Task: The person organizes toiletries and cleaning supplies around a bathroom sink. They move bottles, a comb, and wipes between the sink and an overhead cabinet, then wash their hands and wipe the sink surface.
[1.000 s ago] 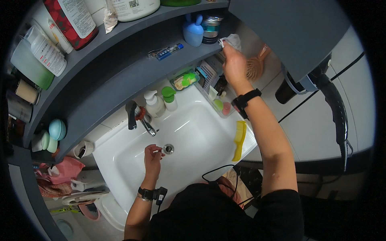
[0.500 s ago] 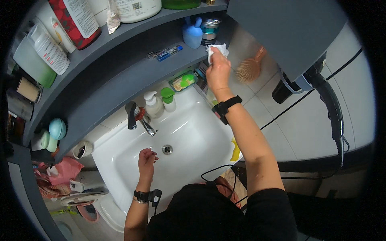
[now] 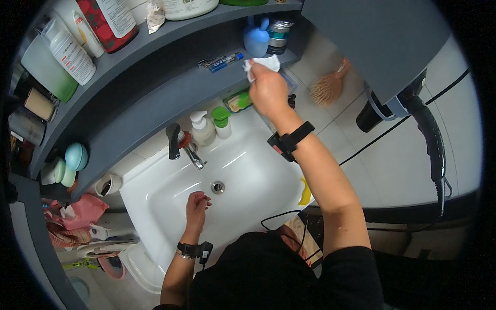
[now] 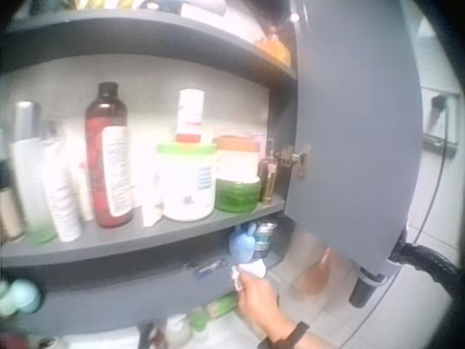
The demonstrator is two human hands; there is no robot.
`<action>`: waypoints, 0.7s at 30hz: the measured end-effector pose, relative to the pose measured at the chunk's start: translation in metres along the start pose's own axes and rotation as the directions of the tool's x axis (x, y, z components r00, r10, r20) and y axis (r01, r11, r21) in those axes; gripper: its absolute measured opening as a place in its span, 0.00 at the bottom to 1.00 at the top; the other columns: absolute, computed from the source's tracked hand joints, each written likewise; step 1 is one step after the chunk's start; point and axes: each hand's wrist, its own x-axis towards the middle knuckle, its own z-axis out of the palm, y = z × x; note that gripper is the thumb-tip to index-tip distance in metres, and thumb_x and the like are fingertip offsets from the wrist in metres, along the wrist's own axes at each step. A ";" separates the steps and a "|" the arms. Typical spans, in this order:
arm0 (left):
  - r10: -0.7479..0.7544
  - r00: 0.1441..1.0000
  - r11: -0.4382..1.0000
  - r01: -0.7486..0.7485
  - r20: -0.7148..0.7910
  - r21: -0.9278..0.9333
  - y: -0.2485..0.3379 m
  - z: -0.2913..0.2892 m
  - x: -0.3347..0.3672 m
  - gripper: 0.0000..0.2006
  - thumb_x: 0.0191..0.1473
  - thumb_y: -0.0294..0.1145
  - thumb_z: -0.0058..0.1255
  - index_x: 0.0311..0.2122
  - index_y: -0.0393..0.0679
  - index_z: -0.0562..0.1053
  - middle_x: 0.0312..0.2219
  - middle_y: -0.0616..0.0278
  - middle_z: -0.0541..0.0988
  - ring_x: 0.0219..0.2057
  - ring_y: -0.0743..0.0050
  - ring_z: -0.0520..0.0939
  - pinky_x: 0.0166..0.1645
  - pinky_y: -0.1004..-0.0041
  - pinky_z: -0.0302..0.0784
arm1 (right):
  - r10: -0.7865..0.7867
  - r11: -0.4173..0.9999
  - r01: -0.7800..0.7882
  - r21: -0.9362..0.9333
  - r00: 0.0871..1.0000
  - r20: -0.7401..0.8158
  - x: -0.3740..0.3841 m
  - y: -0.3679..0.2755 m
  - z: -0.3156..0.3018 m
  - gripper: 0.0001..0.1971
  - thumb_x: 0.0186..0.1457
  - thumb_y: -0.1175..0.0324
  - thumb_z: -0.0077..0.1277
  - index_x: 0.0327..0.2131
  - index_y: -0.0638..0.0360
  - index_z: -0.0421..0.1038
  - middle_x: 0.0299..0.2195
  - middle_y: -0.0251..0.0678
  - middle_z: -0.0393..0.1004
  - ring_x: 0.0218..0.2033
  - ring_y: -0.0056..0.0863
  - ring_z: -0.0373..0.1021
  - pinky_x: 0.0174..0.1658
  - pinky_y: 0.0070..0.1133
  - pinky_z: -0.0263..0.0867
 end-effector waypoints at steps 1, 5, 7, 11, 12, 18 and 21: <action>-0.014 1.000 1.000 0.014 0.008 0.001 0.000 0.002 0.000 0.11 0.55 0.18 0.41 0.44 0.40 0.66 0.34 0.61 0.74 0.34 0.76 0.77 0.40 0.74 0.74 | -0.027 1.000 0.028 0.011 0.999 -0.017 -0.009 -0.012 0.008 0.07 0.43 0.82 0.43 0.29 0.62 0.66 0.44 0.47 0.75 0.31 0.51 0.70 0.35 0.35 0.68; 0.006 0.999 1.000 -0.006 0.040 0.004 -0.002 0.007 0.005 0.11 0.55 0.16 0.41 0.43 0.38 0.67 0.34 0.60 0.74 0.36 0.75 0.77 0.41 0.73 0.77 | -0.203 0.961 0.235 0.147 0.958 -0.203 -0.035 -0.080 0.052 0.12 0.41 0.82 0.45 0.34 0.64 0.70 0.41 0.50 0.75 0.28 0.48 0.71 0.32 0.34 0.68; 0.032 0.998 0.999 -0.033 0.054 0.015 -0.002 0.008 0.006 0.11 0.55 0.16 0.42 0.43 0.38 0.67 0.33 0.60 0.74 0.36 0.76 0.77 0.41 0.74 0.77 | -0.252 0.931 0.294 0.216 0.947 -0.201 -0.046 -0.117 0.072 0.12 0.41 0.81 0.46 0.34 0.66 0.71 0.43 0.49 0.75 0.27 0.46 0.71 0.32 0.34 0.67; 0.185 0.982 0.935 -0.185 0.026 0.304 -0.003 0.011 0.005 0.11 0.55 0.20 0.45 0.45 0.37 0.69 0.37 0.56 0.78 0.40 0.67 0.79 0.46 0.69 0.75 | -0.377 0.845 0.366 0.391 0.925 -0.051 -0.077 -0.192 0.091 0.10 0.41 0.80 0.46 0.32 0.65 0.70 0.45 0.51 0.73 0.30 0.46 0.70 0.37 0.34 0.65; 0.308 0.951 0.789 -0.271 0.027 0.552 -0.003 0.011 0.004 0.12 0.55 0.21 0.45 0.46 0.36 0.70 0.39 0.54 0.79 0.42 0.63 0.79 0.47 0.67 0.73 | -0.413 0.827 0.375 0.419 0.911 -0.001 -0.082 -0.208 0.091 0.10 0.42 0.81 0.45 0.32 0.65 0.70 0.45 0.51 0.73 0.31 0.46 0.69 0.38 0.35 0.65; 0.044 0.999 0.995 -0.042 -0.020 0.094 -0.002 -0.011 -0.006 0.09 0.56 0.19 0.43 0.43 0.36 0.69 0.34 0.57 0.76 0.36 0.71 0.79 0.43 0.72 0.76 | -0.234 0.666 0.230 0.710 0.968 -0.094 -0.043 -0.205 0.061 0.11 0.47 0.80 0.42 0.36 0.65 0.68 0.39 0.51 0.73 0.39 0.47 0.70 0.46 0.34 0.63; 0.072 0.993 0.997 -0.073 -0.097 -0.005 -0.010 -0.028 -0.017 0.09 0.56 0.20 0.43 0.43 0.38 0.68 0.33 0.60 0.77 0.34 0.75 0.78 0.41 0.74 0.74 | -0.123 0.982 0.103 0.157 0.984 0.126 0.000 -0.158 0.035 0.12 0.53 0.74 0.43 0.41 0.67 0.69 0.45 0.53 0.71 0.48 0.51 0.65 0.50 0.35 0.62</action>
